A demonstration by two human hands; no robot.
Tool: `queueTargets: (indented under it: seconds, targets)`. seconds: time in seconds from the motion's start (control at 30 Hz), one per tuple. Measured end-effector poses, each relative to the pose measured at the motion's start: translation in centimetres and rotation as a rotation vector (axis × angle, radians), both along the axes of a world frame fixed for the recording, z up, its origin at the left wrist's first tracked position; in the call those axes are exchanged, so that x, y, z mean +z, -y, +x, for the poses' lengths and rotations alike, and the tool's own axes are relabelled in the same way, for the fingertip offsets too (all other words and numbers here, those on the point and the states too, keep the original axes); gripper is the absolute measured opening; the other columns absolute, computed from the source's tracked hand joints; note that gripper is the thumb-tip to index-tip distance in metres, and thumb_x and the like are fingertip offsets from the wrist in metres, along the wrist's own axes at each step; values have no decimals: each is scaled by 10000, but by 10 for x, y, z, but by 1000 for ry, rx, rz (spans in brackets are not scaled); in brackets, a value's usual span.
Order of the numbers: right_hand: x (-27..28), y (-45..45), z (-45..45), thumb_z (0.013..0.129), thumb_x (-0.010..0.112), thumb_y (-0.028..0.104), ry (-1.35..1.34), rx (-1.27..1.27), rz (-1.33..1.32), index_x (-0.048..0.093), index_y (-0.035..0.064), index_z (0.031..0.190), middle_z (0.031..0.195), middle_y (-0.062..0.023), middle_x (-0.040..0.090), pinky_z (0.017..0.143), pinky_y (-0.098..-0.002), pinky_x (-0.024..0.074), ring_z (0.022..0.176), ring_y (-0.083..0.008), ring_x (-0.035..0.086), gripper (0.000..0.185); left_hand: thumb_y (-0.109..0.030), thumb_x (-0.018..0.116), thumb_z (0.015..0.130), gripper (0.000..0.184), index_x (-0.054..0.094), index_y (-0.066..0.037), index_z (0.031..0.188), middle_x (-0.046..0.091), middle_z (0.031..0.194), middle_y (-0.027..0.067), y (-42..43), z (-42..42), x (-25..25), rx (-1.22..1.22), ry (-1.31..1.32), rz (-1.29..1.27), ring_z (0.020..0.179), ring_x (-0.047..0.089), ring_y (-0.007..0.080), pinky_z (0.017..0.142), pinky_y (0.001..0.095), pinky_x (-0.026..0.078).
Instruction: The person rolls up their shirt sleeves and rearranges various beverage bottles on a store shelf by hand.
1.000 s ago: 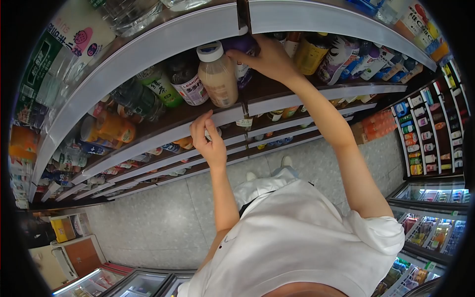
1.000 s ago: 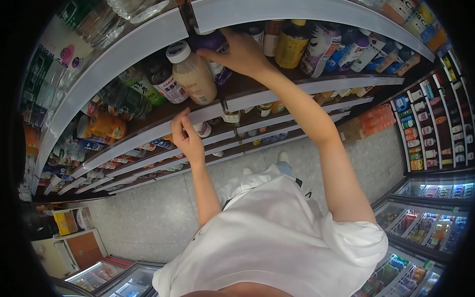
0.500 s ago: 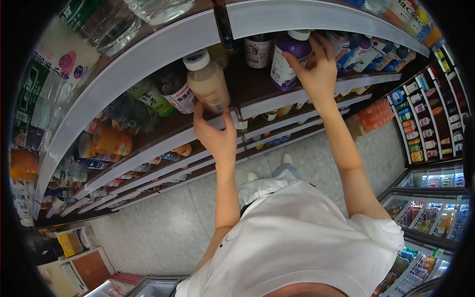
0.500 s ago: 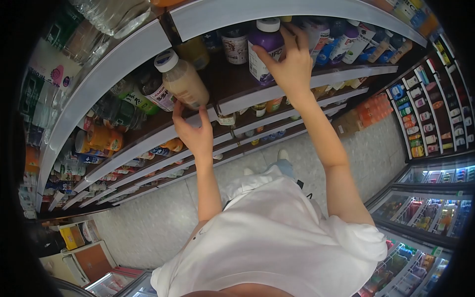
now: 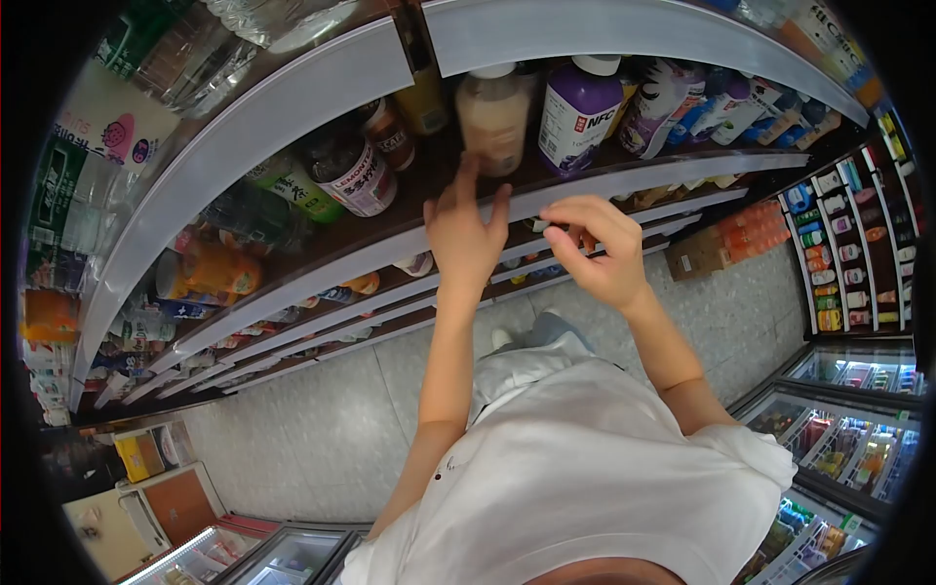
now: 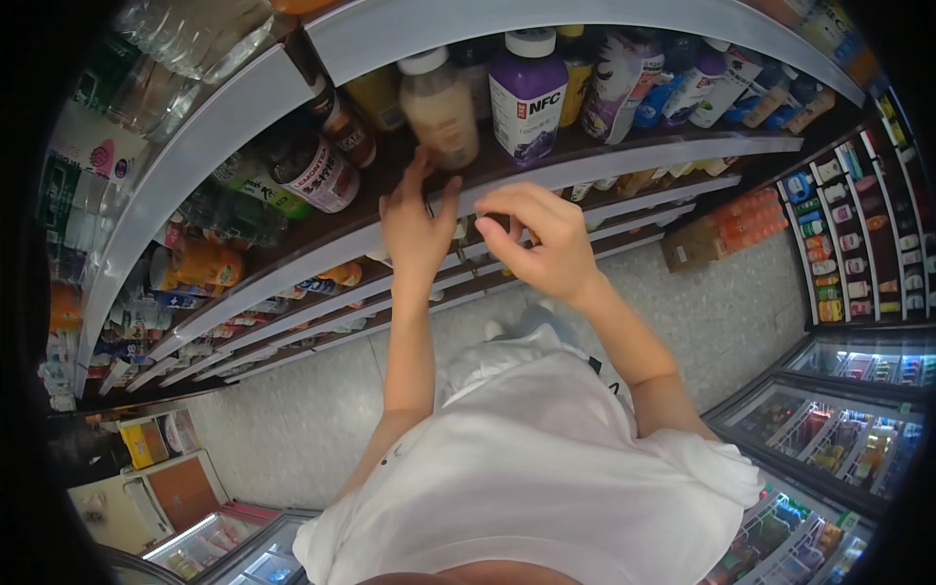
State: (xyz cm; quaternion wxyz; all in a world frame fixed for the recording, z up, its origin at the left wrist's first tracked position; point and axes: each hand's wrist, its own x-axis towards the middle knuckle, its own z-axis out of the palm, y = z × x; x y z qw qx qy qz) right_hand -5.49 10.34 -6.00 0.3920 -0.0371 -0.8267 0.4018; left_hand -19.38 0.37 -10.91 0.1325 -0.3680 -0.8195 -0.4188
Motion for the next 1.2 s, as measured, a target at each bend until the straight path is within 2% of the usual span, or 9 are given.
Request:
queueTargets:
  seconds: [0.13, 0.3, 0.37, 0.47, 0.6, 0.7, 0.87, 0.97, 1.2]
  targets:
    - [1, -13, 10, 767, 724, 38, 49, 114, 20, 682, 10, 904, 882, -90, 684, 504, -235, 447, 557, -120, 549, 146, -164, 692, 816, 435, 565, -50, 1216, 660, 1091, 141, -3, -9, -8, -201, -137, 222, 1037, 605, 315, 907, 431, 419]
    - [-5, -34, 30, 774, 717, 24, 82, 149, -60, 687, 14, 895, 870, -91, 683, 505, -230, 437, 552, -115, 541, 125, -145, 718, 828, 445, 545, -17, 1218, 567, 1245, 167, 34, -30, -13, 460, -388, 410, 1065, 581, 298, 992, 429, 369]
    - [-12, -38, 35, 783, 699, 19, 175, 163, -197, 702, 14, 900, 899, -76, 694, 533, -209, 416, 641, -88, 563, 117, -197, 744, 819, 572, 469, 11, 1276, 523, 1280, 197, 48, -38, -5, 619, -160, 449, 1077, 573, 319, 982, 423, 394]
    - [-18, -44, 37, 785, 720, 29, 174, 246, -215, 694, 8, 906, 869, -87, 680, 524, -232, 440, 581, -118, 553, 125, -249, 770, 799, 698, 400, 26, 1322, 539, 1246, 197, 42, -50, -2, 393, -39, 446, 1089, 566, 343, 956, 404, 427]
    - [-14, -53, 43, 780, 731, 47, 205, 354, -237, 696, 18, 927, 882, -85, 682, 530, -246, 459, 587, -125, 574, 154, -181, 780, 795, 729, 363, 56, 1344, 544, 1255, 192, 31, -49, 3, 639, -113, 165, 1153, 554, 268, 965, 362, 437]
    - [-13, -58, 46, 779, 737, 68, 243, 465, -246, 697, 28, 932, 885, -81, 683, 530, -253, 469, 580, -130, 589, 163, -113, 808, 751, 751, 376, 49, 1343, 549, 1253, 179, 36, -52, -4, 475, -29, 379, 1153, 550, 234, 960, 341, 440]
    - [-22, -57, 45, 802, 727, 131, 300, 597, -198, 692, 48, 924, 891, -63, 688, 520, -279, 478, 575, -153, 614, 152, -55, 798, 738, 669, 451, 20, 1304, 625, 1109, 135, 30, -20, 15, 470, 223, 298, 1008, 612, 178, 876, 297, 470]
    - [-30, -60, 44, 828, 701, 177, 382, 705, -166, 688, 66, 941, 886, -59, 685, 567, -296, 496, 609, -166, 632, 159, -52, 789, 744, 650, 457, 20, 1298, 638, 1092, 130, 11, -14, 6, 248, 214, 398, 985, 619, 181, 852, 290, 475]
    - [-49, -64, 38, 842, 684, 233, 329, 894, -4, 676, 87, 1021, 897, -65, 675, 638, -329, 501, 737, -208, 655, 231, -158, 736, 836, 569, 453, 11, 1300, 674, 996, 144, -22, -15, 3, 350, 55, 106, 852, 652, 203, 710, 320, 496]
